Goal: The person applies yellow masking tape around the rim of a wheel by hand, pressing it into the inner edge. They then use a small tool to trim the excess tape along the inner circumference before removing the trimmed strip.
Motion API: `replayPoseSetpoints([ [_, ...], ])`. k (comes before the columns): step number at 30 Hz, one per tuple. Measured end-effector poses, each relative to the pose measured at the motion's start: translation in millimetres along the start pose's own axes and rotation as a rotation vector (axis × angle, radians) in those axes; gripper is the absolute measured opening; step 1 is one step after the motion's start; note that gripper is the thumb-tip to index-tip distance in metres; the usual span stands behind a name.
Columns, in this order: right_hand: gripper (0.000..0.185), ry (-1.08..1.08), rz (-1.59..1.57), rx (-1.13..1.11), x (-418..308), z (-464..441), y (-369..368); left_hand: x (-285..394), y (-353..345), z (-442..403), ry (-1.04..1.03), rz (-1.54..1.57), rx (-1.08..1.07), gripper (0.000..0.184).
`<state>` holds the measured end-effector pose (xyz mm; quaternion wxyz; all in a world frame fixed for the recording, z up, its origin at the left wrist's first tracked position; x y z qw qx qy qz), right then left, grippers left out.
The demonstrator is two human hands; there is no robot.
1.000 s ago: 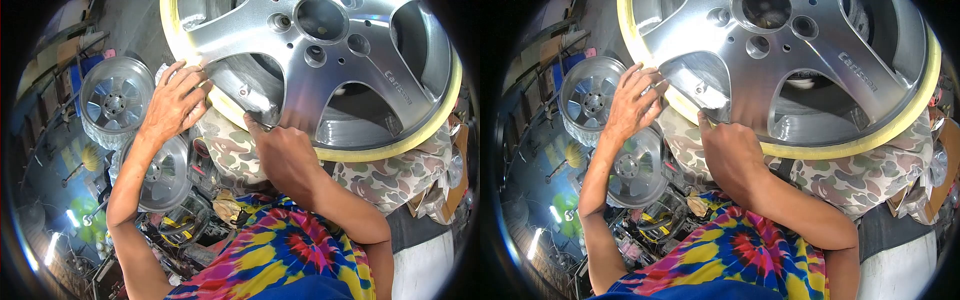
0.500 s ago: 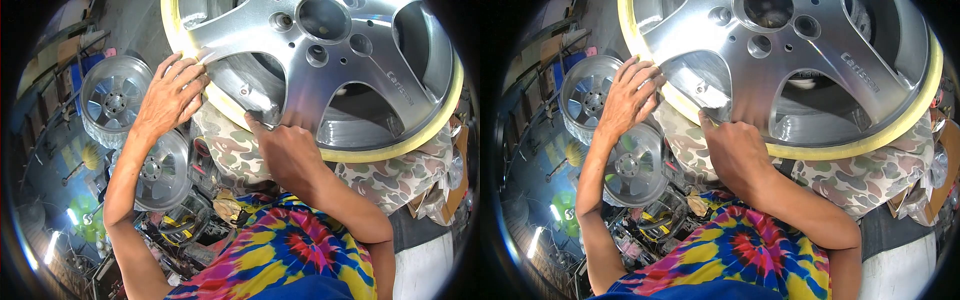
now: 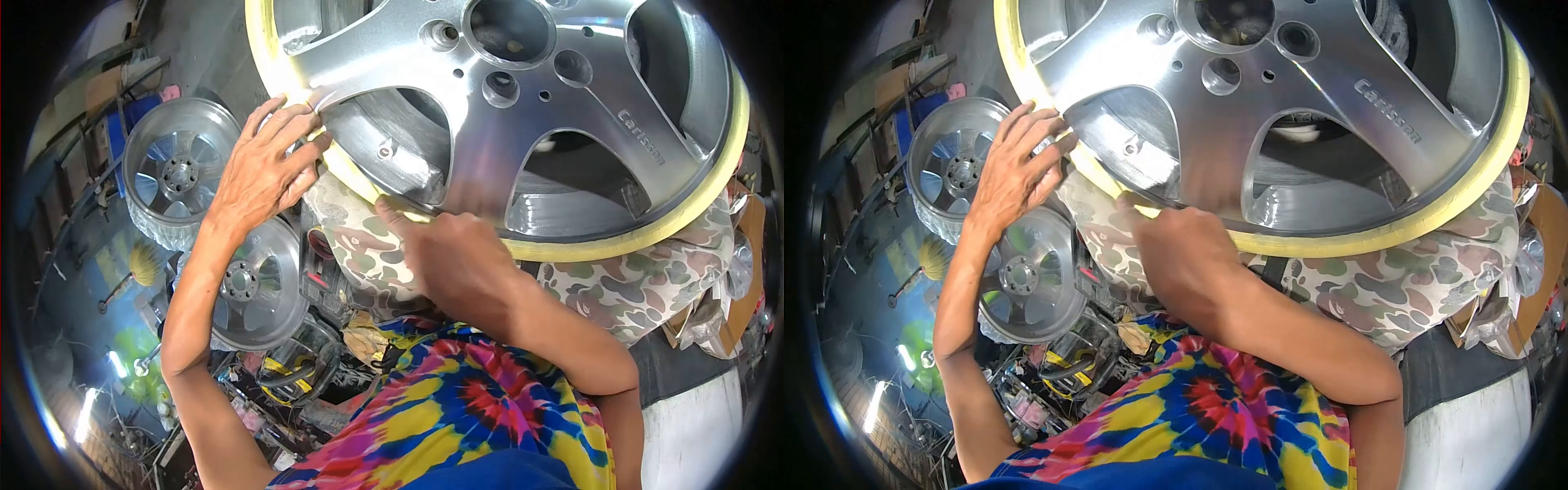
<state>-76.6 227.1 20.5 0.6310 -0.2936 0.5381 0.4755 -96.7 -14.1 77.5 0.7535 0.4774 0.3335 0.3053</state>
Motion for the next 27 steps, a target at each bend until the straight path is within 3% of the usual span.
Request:
replayPoseSetpoints([
  [11, 0.064, -0.065, 0.033, 0.045, 6, 0, 9, 11, -3, 4, 0.009, -0.003, -0.014, 0.034],
  [14, 0.064, -0.063, 0.019, 0.056, 7, -1, 8, 23, -8, 7, 0.001, 0.07, -0.031, 0.049],
  [18, 0.064, -0.056, 0.047, 0.051, 7, -2, 8, 34, -4, 7, 0.015, 0.104, -0.107, 0.049],
  [27, 0.064, -0.053, 0.06, 0.042, 7, -2, 9, 21, -6, 6, 0.034, -0.007, -0.033, 0.042],
])
Point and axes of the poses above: each hand's wrist, its own z-axis away from the middle knuckle, its own y-axis out of the back of the hand, x = y × z, the point moved 4 cm from there along -z, towards the middle knuckle, and after that the axes turned 15 degrees about -z, right-handed, at the moved point
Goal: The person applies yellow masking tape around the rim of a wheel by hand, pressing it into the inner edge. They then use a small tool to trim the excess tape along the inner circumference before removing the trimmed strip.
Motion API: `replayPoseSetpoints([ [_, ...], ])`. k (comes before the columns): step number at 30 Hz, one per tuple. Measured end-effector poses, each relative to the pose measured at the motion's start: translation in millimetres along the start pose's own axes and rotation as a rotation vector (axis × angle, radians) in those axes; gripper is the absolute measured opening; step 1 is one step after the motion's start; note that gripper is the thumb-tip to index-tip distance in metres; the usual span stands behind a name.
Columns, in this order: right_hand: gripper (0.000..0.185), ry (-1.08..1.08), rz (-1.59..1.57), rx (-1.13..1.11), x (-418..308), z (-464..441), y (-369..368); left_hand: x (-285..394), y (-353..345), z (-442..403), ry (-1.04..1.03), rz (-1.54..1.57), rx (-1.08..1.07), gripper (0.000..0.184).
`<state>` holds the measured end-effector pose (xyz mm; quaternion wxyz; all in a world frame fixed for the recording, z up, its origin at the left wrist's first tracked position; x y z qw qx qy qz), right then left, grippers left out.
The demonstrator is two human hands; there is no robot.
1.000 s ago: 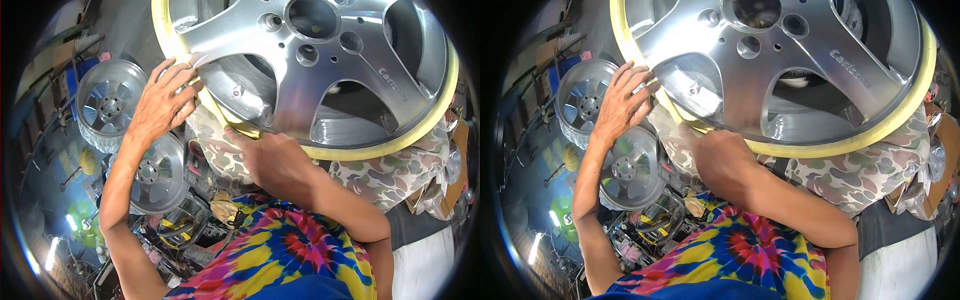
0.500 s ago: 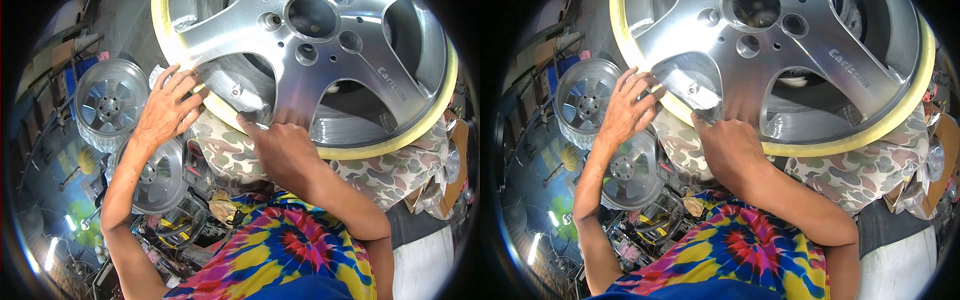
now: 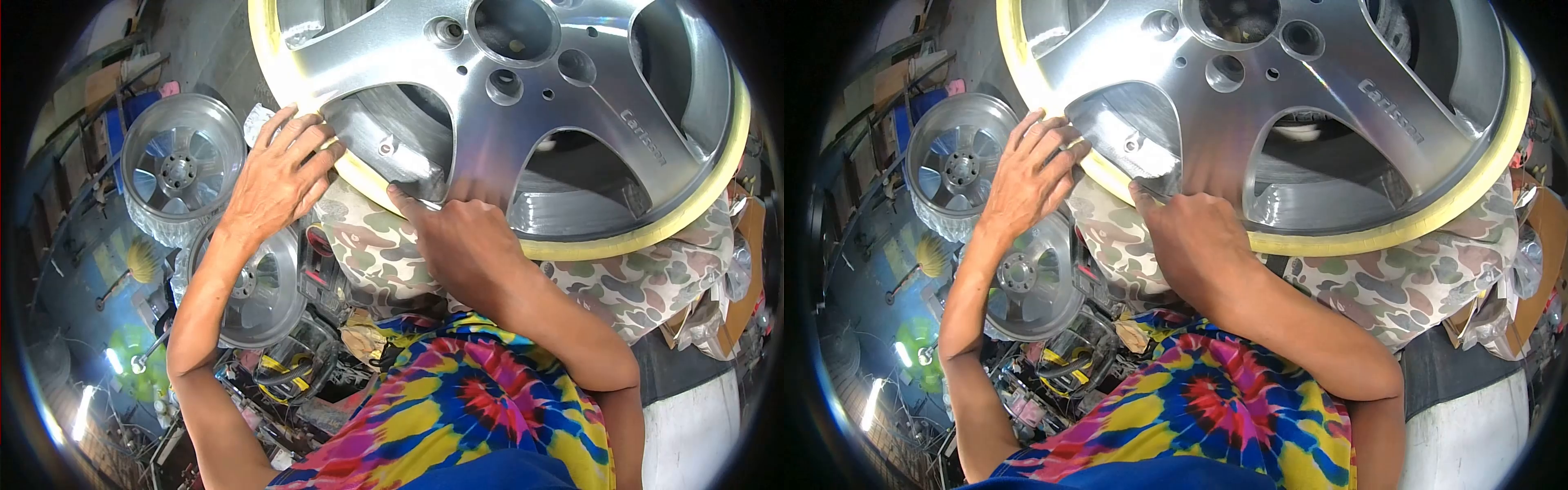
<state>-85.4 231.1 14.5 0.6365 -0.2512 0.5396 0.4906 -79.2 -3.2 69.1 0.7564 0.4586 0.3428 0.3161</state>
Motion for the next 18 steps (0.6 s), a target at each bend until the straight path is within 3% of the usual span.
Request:
replayPoseSetpoints([
  [7, 0.062, -0.048, -0.123, -0.121, -15, 1, 10, 5, -1, 0, -0.015, 0.052, -0.009, 0.045],
  [18, 0.064, -0.025, 0.037, -0.055, 2, -1, 5, 14, 1, 0, -0.015, 0.061, -0.026, 0.049],
])
Point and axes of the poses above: each hand's wrist, its own z-axis away from the middle knuckle, its own y-axis out of the back of the hand, x = y × z, the point moved 4 cm from there along -z, towards the middle knuckle, and after that the axes turned 15 degrees about -z, right-handed, at the moved point
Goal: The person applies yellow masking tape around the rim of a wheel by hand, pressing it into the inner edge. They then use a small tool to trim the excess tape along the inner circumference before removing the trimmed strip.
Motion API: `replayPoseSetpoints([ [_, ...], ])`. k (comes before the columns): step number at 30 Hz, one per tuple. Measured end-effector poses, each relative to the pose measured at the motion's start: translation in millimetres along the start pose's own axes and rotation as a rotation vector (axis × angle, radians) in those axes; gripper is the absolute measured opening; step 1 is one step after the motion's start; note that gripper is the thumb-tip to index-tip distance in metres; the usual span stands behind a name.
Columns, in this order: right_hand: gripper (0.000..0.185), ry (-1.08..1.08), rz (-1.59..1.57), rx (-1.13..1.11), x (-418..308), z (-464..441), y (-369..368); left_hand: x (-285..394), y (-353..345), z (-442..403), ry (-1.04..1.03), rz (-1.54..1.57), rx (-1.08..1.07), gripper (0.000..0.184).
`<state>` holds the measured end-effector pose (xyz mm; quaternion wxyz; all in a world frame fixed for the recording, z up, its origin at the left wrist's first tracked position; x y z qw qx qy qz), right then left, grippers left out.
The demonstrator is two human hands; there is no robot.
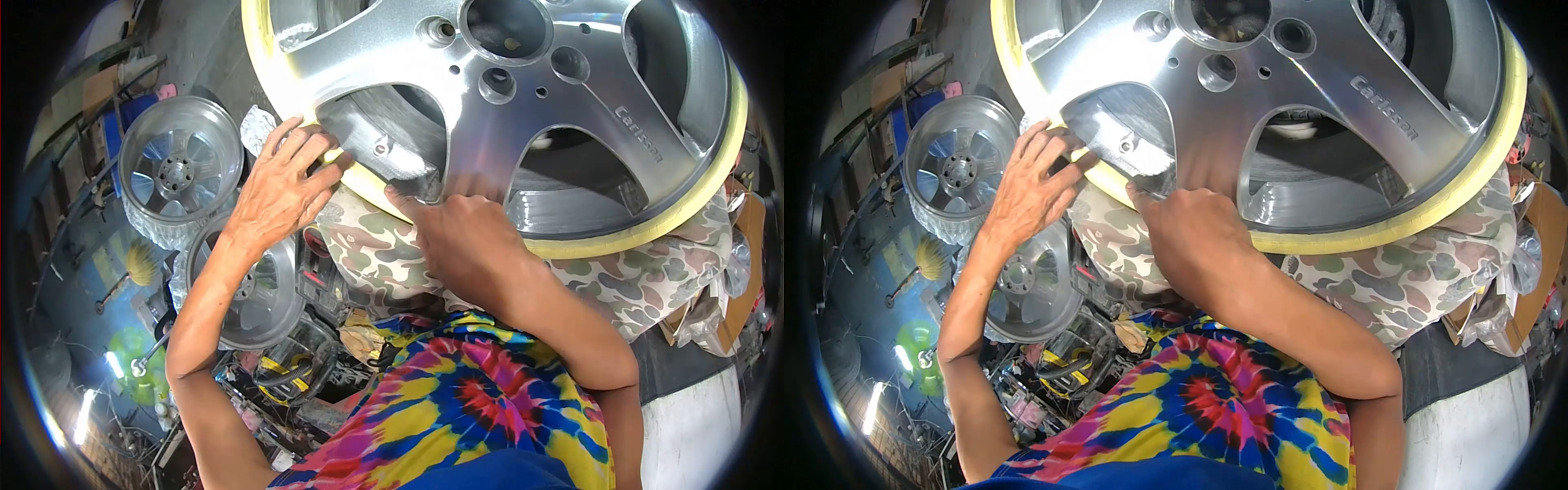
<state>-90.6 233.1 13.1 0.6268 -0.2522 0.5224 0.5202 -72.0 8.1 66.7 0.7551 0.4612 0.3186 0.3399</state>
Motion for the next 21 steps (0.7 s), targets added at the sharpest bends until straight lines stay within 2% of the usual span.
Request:
replayPoseSetpoints([
  [3, 0.064, -0.012, 0.009, 0.001, -2, 1, 4, 0, -2, 3, 0.013, -0.01, 0.005, 0.05],
  [5, 0.064, -0.019, 0.009, -0.004, -2, 1, 3, -1, -6, 6, 0.002, 0.031, -0.048, 0.062],
  [8, 0.065, -0.019, 0.017, 0.019, -2, 0, 0, 2, -5, 6, 0.019, 0.038, -0.05, 0.064],
  [15, 0.066, -0.001, 0.043, 0.049, -1, 5, -5, 44, -7, 9, 0.026, 0.146, -0.124, 0.072],
  [18, 0.063, -0.026, 0.022, 0.087, 0, 17, -4, 44, 5, 6, 0.031, 0.139, -0.115, 0.073],
  [21, 0.056, -0.037, 0.007, 0.139, 0, 28, 1, 20, 5, 10, 0.142, 0.038, -0.042, 0.062],
])
Point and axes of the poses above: each hand's wrist, its own z-axis away from the middle knuckle, its own y-axis out of the back of the hand, x = y × z, the point moved 4 cm from there along -z, towards the middle knuckle, and after that the axes turned 15 degrees about -z, right-handed, at the moved point
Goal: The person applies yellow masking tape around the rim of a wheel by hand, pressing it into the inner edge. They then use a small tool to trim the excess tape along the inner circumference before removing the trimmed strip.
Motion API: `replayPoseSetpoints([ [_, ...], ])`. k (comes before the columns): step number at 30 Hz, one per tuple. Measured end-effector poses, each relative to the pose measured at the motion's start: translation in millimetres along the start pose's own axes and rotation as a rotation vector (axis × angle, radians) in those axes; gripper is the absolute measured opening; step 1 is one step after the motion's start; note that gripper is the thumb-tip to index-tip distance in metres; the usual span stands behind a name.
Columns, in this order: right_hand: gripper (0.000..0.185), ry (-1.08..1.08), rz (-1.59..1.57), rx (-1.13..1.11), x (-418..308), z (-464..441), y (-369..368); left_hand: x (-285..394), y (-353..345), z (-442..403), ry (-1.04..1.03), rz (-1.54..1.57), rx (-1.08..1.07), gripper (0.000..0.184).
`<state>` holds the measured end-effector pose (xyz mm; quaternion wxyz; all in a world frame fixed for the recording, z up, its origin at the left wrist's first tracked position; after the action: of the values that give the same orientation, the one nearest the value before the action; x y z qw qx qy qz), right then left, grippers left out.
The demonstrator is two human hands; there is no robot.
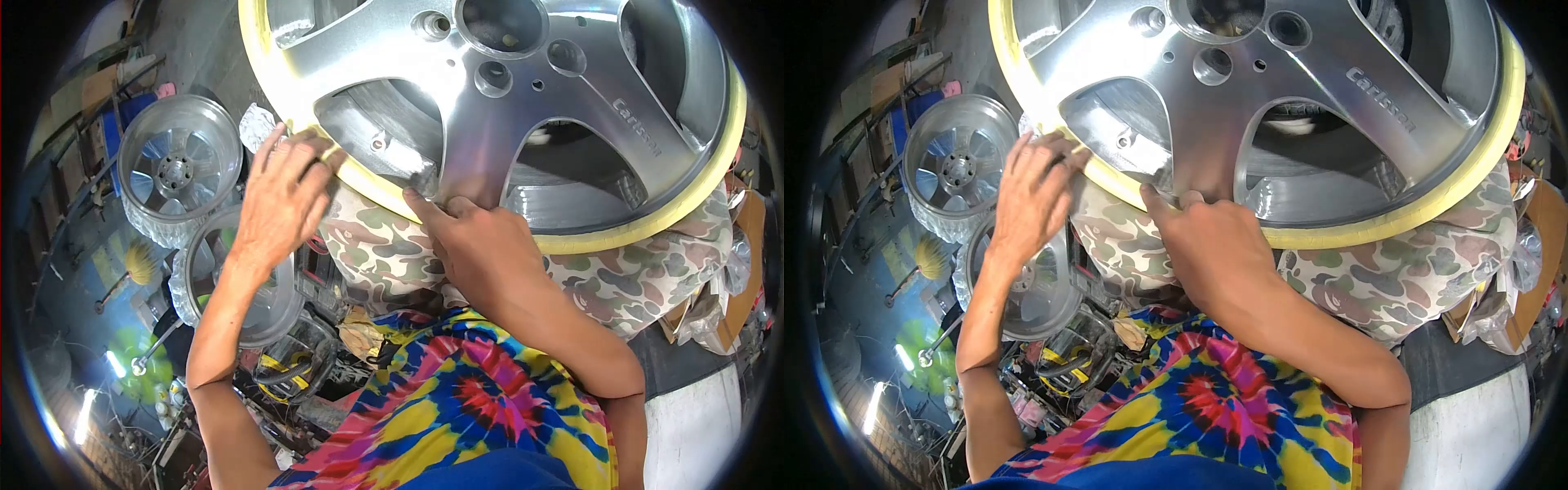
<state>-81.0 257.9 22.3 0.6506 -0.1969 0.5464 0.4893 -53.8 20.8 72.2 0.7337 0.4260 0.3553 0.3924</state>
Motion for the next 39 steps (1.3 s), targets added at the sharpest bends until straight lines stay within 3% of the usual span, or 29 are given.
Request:
replayPoseSetpoints([
  [1, 0.051, 0.005, 0.004, 0.028, 0, 2, 3, -6, 2, -1, 0.039, -0.063, 0.072, 0.057],
  [5, 0.044, 0.022, 0.006, 0.012, 6, 1, 1, 4, -5, -4, -0.041, -0.016, 0.018, 0.049],
  [6, 0.046, 0.023, -0.004, -0.018, 5, 1, 1, 4, -7, -4, -0.034, -0.006, -0.006, 0.057],
  [10, 0.048, -0.036, -0.098, -0.129, -6, 5, 1, 11, -7, -7, -0.062, 0.014, -0.018, 0.06],
  [12, 0.05, -0.029, -0.06, -0.138, -6, 6, 0, 13, -6, -8, -0.072, -0.016, 0.015, 0.046],
  [15, 0.054, -0.041, 0.035, -0.158, -3, 6, 6, 12, -9, -6, -0.077, 0.015, -0.01, 0.062],
  [31, 0.072, -0.073, 0.243, -0.257, 2, 0, 9, 56, -11, -3, -0.083, 0.172, -0.076, 0.061],
  [39, 0.065, -0.025, 0.151, -0.202, 9, 6, 12, 25, -2, -5, -0.005, 0.106, -0.044, 0.059],
])
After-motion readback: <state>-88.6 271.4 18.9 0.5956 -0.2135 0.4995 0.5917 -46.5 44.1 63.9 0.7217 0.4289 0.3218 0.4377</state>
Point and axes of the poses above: each hand's wrist, its own z-axis away from the middle knuckle, its own y-axis out of the back of the hand, x = y × z, the point moved 4 cm from there along -z, towards the middle knuckle, and after that the axes turned 15 degrees about -z, right-handed, at the moved point
